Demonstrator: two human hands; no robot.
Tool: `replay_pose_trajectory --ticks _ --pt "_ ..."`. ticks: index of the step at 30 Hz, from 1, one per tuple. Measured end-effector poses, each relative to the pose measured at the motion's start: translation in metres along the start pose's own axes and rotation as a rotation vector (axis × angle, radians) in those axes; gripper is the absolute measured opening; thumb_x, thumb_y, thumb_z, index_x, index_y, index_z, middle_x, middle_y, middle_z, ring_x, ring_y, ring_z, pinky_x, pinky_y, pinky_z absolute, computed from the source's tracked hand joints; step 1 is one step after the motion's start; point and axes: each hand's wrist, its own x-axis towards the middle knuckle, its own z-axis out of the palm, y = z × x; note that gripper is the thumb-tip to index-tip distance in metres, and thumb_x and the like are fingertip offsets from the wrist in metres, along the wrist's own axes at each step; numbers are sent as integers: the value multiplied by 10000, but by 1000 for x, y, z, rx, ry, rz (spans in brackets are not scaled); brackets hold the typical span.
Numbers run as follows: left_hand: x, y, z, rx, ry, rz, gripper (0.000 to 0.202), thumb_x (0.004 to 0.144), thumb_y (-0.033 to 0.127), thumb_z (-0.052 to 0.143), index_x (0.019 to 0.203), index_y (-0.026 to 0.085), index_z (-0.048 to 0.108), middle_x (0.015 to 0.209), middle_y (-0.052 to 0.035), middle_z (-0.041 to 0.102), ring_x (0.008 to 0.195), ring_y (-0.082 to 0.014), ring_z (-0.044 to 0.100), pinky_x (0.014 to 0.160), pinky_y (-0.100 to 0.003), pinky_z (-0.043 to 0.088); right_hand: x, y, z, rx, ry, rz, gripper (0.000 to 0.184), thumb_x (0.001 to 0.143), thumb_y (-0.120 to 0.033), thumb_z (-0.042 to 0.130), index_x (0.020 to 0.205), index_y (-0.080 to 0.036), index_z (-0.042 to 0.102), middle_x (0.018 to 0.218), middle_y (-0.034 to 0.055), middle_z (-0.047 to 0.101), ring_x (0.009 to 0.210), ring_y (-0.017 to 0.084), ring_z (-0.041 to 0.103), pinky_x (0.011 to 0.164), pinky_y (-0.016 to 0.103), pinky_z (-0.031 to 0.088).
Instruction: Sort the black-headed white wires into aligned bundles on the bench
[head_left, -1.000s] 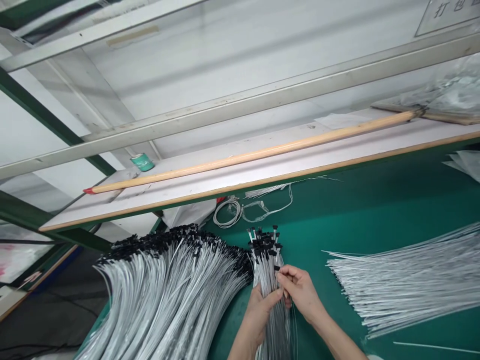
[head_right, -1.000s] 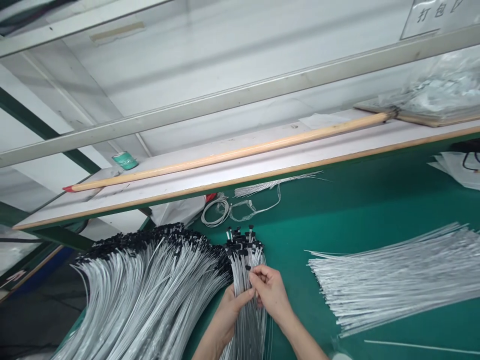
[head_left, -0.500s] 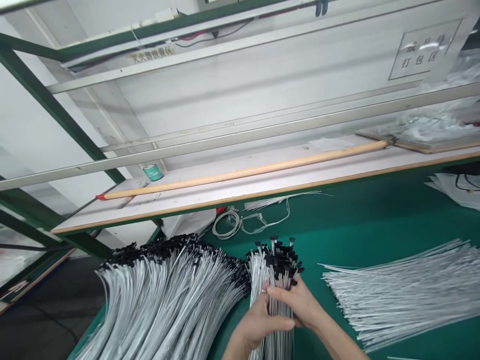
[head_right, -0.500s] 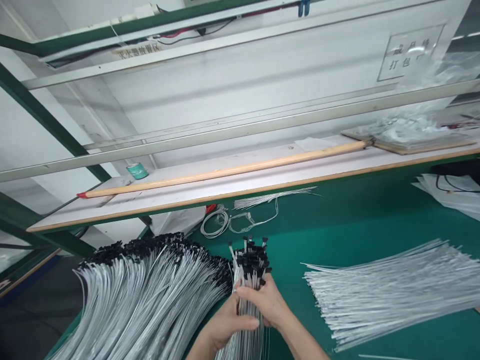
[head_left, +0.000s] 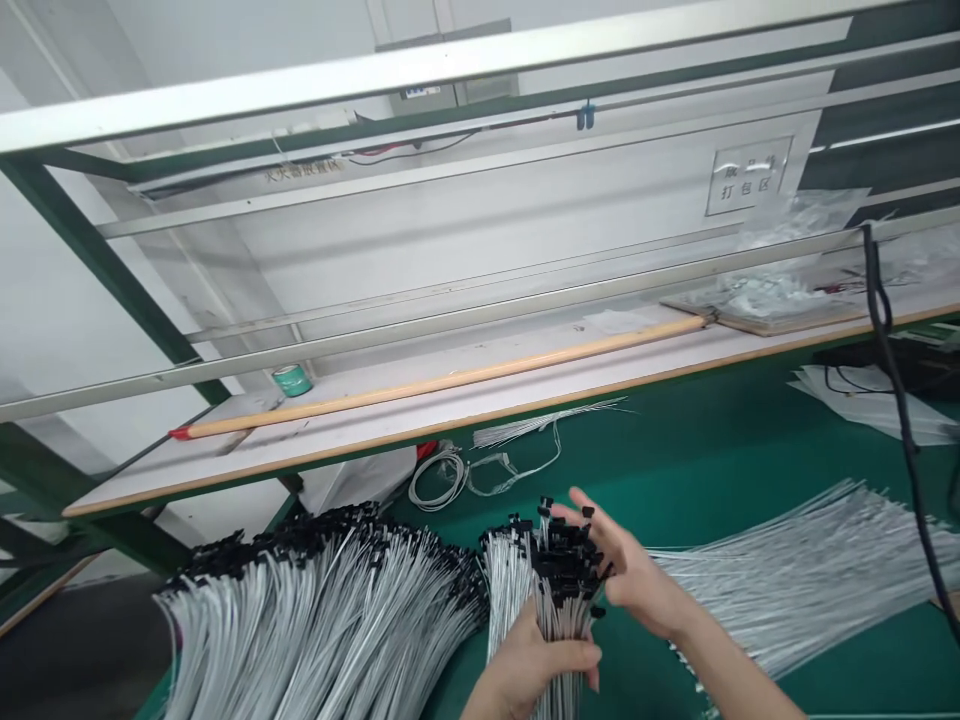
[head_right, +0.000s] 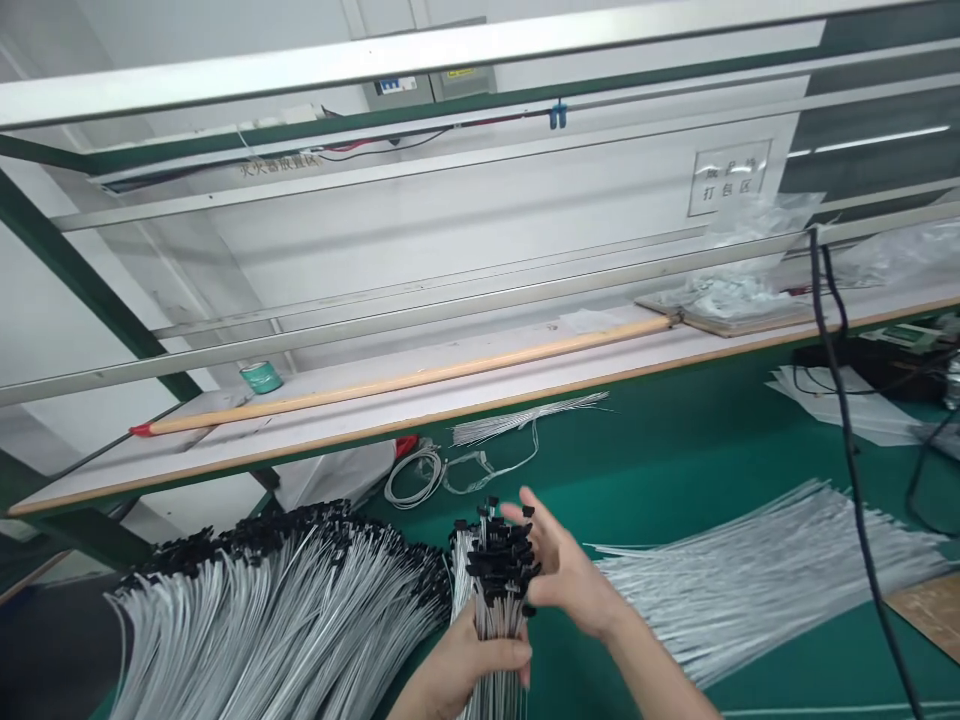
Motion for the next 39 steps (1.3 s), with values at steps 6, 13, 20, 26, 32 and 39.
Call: replay_pose_trajectory --ticks 6,13,20,26,32,39 --pt "-4 2 11 42 40 -11 353 508 252 791 746 156 549 556 10 579 466 -126 524 505 -278 433 6 -55 3 -636 -120 -194 594 807 -474 513 1349 -336 313 1458 8 245 1323 252 204 1040 422 244" --pt "-14 6 14 50 -13 42 426 484 214 798 814 164 533 548 3 602 469 -128 526 505 -263 412 7 -79 11 -840 -320 -209 455 839 -416 481 1273 -278 462 1346 36 448 1239 263 378 998 410 324" --pt "-17 11 21 66 -8 22 405 481 229 799 812 140 584 567 -22 622 490 -147 554 555 -294 433 6 -87 9 -874 -280 -190 572 787 -422 553 1318 -289 388 1377 28 406 1249 284 355 934 376 386" --pt "-15 14 29 62 -82 -10 397 470 215 808 810 130 622 572 -25 621 525 -162 577 577 -308 456 7 -99 17 -834 -447 -214 389 848 -346 463 1229 -291 514 1217 28 574 987 218 578 729 265 462" --pt "-13 9 28 59 -131 -1 366 509 177 787 833 121 625 589 -32 627 534 -156 582 572 -296 466 10 -93 20 -827 -213 -209 291 868 -347 408 956 -230 660 892 16 677 706 155 592 598 235 426" --pt "-13 9 29 65 -130 34 366 511 194 787 826 122 614 582 -16 604 497 -140 560 533 -283 451 15 -95 15 -765 -275 -152 266 824 -364 491 943 -219 680 948 35 681 832 199 611 692 281 456"
